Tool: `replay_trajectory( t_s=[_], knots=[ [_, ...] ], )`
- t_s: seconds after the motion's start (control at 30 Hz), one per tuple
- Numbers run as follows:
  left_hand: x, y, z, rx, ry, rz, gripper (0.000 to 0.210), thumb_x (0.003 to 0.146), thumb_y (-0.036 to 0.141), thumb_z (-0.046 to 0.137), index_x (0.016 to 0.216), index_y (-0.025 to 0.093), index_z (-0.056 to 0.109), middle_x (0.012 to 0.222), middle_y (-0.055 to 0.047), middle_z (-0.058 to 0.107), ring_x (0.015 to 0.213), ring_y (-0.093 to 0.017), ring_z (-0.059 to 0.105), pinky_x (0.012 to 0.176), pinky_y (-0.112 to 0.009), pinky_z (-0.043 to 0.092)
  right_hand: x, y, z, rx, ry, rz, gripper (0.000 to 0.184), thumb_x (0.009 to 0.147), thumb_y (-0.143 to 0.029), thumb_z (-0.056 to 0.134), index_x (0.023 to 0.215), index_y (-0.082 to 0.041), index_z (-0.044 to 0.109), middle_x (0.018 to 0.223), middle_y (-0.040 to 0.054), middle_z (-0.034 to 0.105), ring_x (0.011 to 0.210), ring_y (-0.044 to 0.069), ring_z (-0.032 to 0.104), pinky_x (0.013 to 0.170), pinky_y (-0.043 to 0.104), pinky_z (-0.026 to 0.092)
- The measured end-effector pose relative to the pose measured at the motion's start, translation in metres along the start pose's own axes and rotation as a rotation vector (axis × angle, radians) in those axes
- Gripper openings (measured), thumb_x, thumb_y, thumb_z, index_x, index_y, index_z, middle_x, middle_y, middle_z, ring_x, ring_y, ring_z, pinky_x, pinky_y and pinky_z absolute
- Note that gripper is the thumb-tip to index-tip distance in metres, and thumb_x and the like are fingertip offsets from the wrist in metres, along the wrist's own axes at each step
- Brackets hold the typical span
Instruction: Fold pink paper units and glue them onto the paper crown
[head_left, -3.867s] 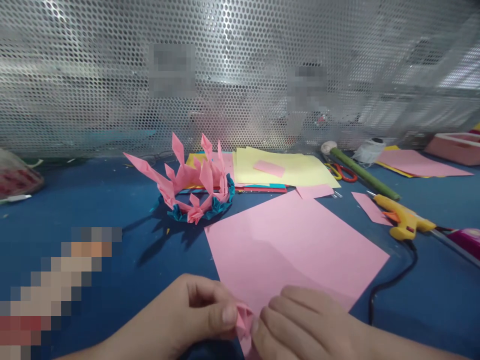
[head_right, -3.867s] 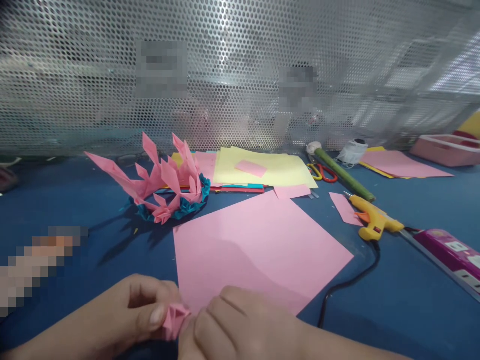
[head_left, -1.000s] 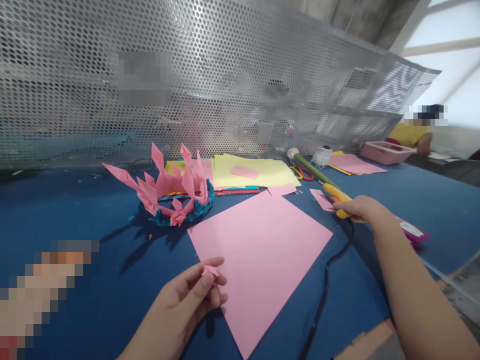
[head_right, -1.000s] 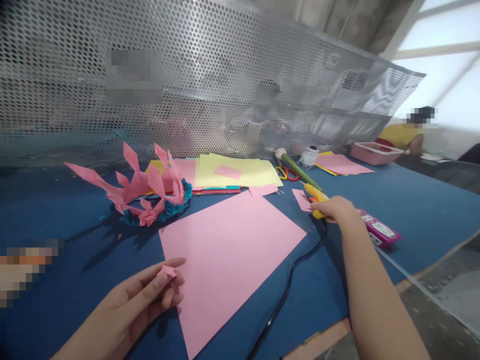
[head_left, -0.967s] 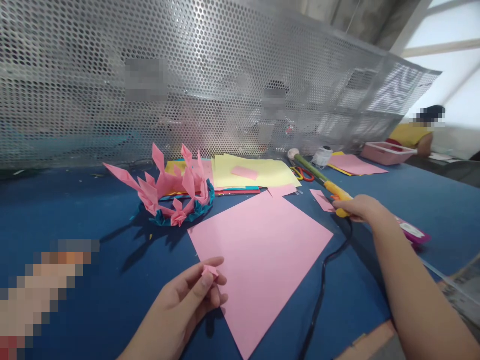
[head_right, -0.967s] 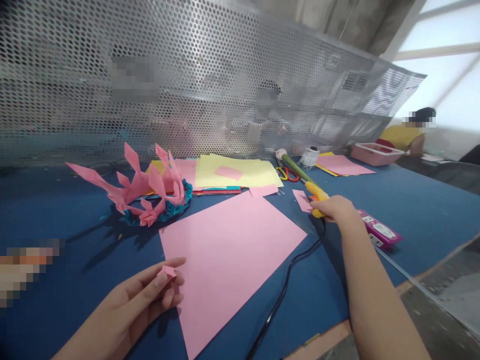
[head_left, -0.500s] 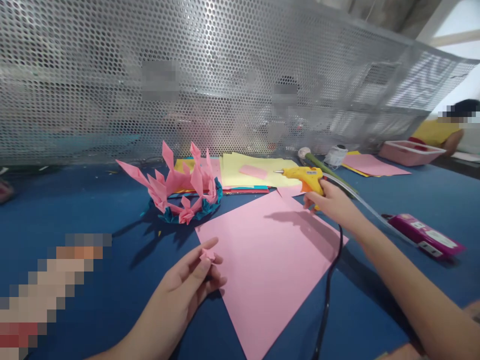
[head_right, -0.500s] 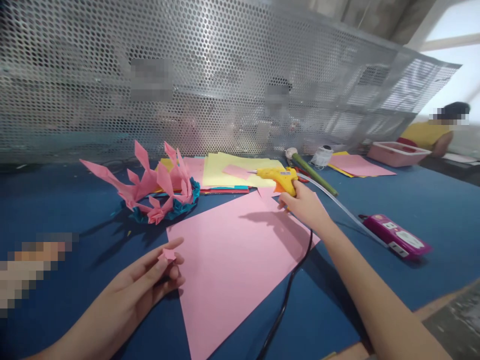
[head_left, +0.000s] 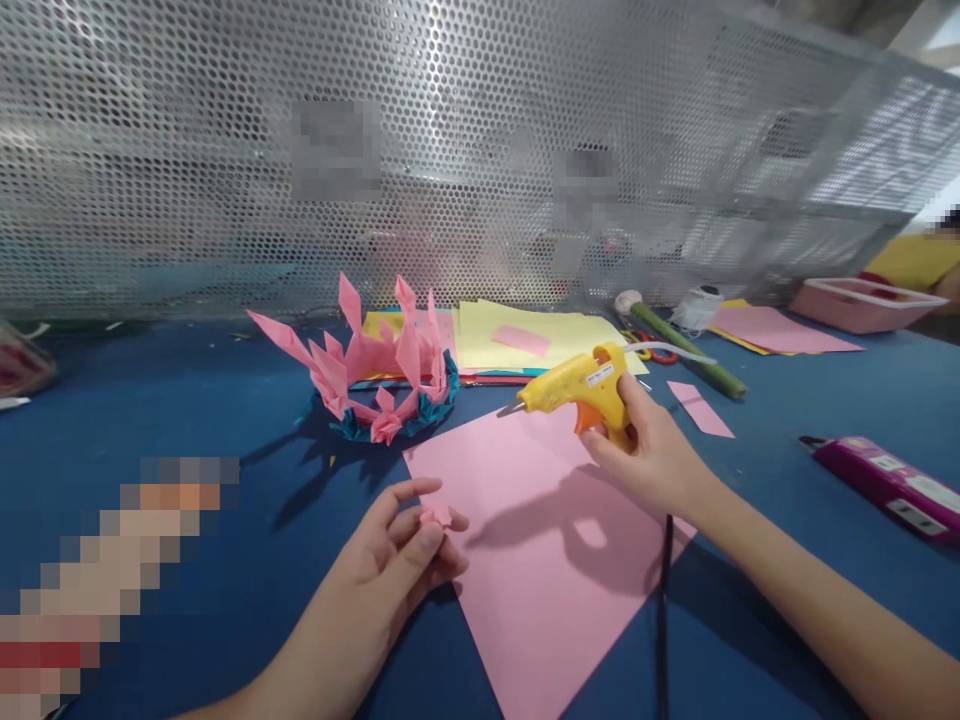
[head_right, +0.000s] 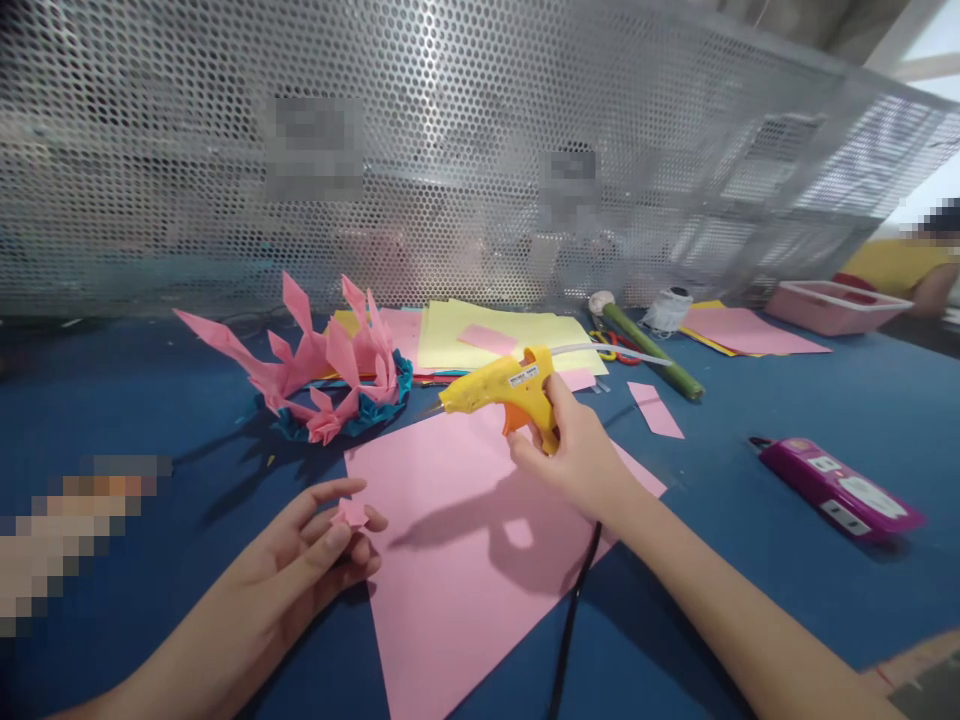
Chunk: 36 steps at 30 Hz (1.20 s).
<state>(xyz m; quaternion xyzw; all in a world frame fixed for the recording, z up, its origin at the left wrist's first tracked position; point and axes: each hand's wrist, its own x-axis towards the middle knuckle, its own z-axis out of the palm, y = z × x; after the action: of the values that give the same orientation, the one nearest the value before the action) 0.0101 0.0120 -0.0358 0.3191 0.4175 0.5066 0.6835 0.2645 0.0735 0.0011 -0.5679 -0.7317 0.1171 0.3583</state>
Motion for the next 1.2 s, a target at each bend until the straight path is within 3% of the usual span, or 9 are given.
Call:
replay_trajectory(
  t_s=[0.13, 0.37, 0.57, 0.7, 1.2],
  knots=[
    [-0.001, 0.000, -0.001, 0.022, -0.017, 0.016, 0.044, 0.061, 0.047, 0.090, 0.080, 0.020, 0.061, 0.074, 0.003, 0.071, 0.061, -0.011, 0.062, 0.061, -0.024, 0.053, -0.007, -0.010, 0.006, 0.005, 0.003, -0.082, 0.023, 0.074, -0.031, 0.057, 0.091, -0.022, 0.046, 0.056, -0.0098, 0.043, 0.043, 0.011, 0.042, 0.042, 0.023, 0.035],
    [0.001, 0.000, -0.002, 0.045, -0.036, 0.044, 0.041, 0.062, 0.047, 0.089, 0.078, 0.019, 0.063, 0.071, 0.005, 0.070, 0.060, -0.009, 0.062, 0.062, -0.020, 0.051, -0.011, -0.017, 0.019, -0.089, 0.109, -0.140, 0.045, 0.068, -0.043, 0.072, 0.097, -0.019, 0.048, 0.055, -0.0088, 0.049, 0.040, 0.011, 0.045, 0.040, 0.023, 0.037],
    [0.000, 0.000, -0.003, 0.061, -0.037, 0.043, 0.040, 0.064, 0.046, 0.089, 0.079, 0.019, 0.063, 0.073, 0.004, 0.072, 0.062, -0.010, 0.063, 0.065, -0.022, 0.053, -0.013, -0.017, 0.022, -0.154, 0.178, -0.271, 0.021, 0.073, -0.032, 0.062, 0.078, -0.023, 0.044, 0.048, -0.0097, 0.042, 0.036, 0.010, 0.038, 0.038, 0.021, 0.032],
    [-0.001, -0.001, -0.005, 0.082, -0.046, 0.038, 0.038, 0.068, 0.046, 0.086, 0.083, 0.019, 0.064, 0.073, 0.004, 0.072, 0.064, -0.010, 0.064, 0.065, -0.021, 0.051, -0.013, -0.018, 0.023, -0.192, 0.204, -0.349, 0.023, 0.074, -0.029, 0.058, 0.067, -0.025, 0.036, 0.048, -0.0085, 0.039, 0.037, 0.009, 0.034, 0.038, 0.021, 0.029],
    [-0.002, 0.000, -0.004, 0.089, -0.053, 0.006, 0.042, 0.065, 0.048, 0.087, 0.083, 0.019, 0.062, 0.067, 0.004, 0.069, 0.064, -0.009, 0.061, 0.066, -0.020, 0.050, -0.015, -0.021, 0.024, -0.267, 0.195, -0.466, 0.019, 0.075, -0.024, 0.048, 0.067, -0.026, 0.032, 0.046, -0.0081, 0.042, 0.033, 0.010, 0.039, 0.036, 0.020, 0.029]
  ],
)
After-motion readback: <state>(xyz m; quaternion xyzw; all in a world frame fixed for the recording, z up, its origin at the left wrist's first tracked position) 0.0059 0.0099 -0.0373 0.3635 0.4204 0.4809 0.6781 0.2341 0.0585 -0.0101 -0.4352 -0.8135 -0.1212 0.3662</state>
